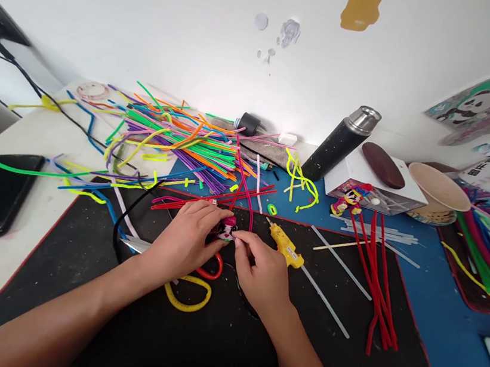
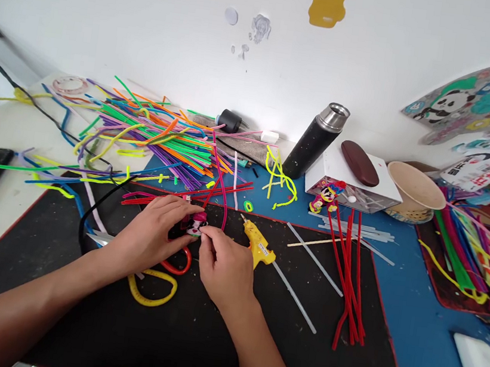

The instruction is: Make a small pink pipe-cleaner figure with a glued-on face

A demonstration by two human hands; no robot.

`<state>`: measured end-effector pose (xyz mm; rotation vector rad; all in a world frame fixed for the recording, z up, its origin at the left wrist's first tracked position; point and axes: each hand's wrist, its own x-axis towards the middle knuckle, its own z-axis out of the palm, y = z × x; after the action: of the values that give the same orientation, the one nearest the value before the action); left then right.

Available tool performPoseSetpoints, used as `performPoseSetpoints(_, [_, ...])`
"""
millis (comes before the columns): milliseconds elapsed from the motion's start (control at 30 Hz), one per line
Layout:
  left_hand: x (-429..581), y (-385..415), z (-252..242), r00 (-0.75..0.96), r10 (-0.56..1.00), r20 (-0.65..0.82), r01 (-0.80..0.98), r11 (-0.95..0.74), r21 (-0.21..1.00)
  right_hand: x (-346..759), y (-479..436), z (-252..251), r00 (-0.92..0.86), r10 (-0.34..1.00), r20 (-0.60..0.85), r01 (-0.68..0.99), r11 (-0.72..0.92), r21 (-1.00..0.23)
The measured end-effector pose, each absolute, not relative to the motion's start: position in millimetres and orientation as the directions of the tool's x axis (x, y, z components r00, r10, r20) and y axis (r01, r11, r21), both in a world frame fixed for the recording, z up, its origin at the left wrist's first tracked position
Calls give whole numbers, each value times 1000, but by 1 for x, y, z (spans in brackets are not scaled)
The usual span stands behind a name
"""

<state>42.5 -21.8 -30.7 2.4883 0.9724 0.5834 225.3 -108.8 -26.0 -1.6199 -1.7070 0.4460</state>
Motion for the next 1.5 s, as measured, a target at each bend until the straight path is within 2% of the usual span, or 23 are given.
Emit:
performPoseSetpoints(533, [42, -23, -31, 673, 700, 237, 533, -682, 501, 225, -109, -26, 31, 966, 256, 701, 162, -694])
performPoseSetpoints(800, [43, -22, -31, 671, 701, 241, 525, -679, 513, 227, -108, -25, 88, 963, 253, 655, 135, -744])
performPoseSetpoints(1100, [43, -22, -31, 668, 704, 240, 520, -673, 526, 226, -109, -27, 59, 972, 228, 678, 129, -724])
performPoseSetpoints(1333, [44, -18, -33, 647, 720, 252, 529, -661, 532, 229, -106, -22, 232, 966, 110, 496, -20, -868])
performPoseSetpoints(1500, [45, -13, -31, 610, 725, 321, 494, -664, 562, 231, -102, -16, 235, 972, -2, 344, -85, -935])
